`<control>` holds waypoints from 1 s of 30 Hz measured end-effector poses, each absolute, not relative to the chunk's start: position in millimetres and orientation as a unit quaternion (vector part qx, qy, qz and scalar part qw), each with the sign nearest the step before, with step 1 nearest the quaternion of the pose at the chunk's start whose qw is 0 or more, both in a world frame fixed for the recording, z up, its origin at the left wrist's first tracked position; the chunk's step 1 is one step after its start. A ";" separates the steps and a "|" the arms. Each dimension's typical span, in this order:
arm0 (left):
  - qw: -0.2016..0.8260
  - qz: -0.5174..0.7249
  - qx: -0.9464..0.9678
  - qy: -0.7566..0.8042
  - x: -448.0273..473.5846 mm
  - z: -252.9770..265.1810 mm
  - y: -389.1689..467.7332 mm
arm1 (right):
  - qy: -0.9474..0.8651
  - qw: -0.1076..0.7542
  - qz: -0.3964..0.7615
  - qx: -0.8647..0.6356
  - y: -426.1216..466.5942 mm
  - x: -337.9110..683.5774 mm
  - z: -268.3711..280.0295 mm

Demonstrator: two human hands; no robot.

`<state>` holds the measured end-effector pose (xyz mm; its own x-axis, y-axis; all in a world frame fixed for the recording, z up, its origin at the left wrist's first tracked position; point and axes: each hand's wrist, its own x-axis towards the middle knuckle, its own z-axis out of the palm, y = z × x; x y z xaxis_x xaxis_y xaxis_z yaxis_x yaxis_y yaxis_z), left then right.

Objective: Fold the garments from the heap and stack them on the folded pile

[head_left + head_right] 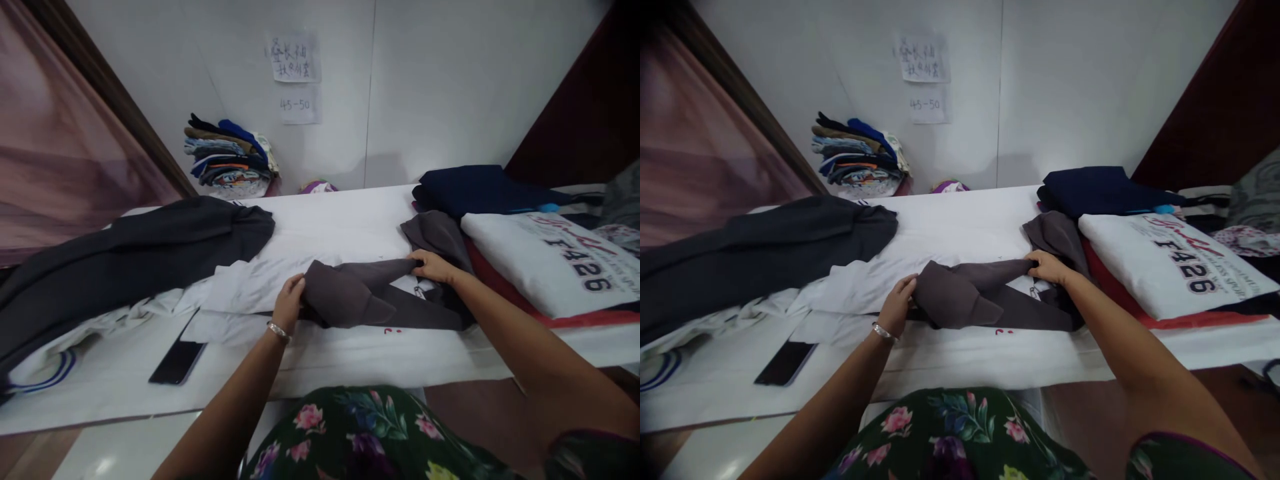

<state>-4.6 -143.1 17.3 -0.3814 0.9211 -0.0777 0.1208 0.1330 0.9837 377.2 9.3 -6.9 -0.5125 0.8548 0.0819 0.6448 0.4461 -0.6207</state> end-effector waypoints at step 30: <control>0.130 0.433 0.710 0.540 42.7 20.7 -191.5 | -0.810 0.331 0.244 -0.418 3.5 373.0 -34.9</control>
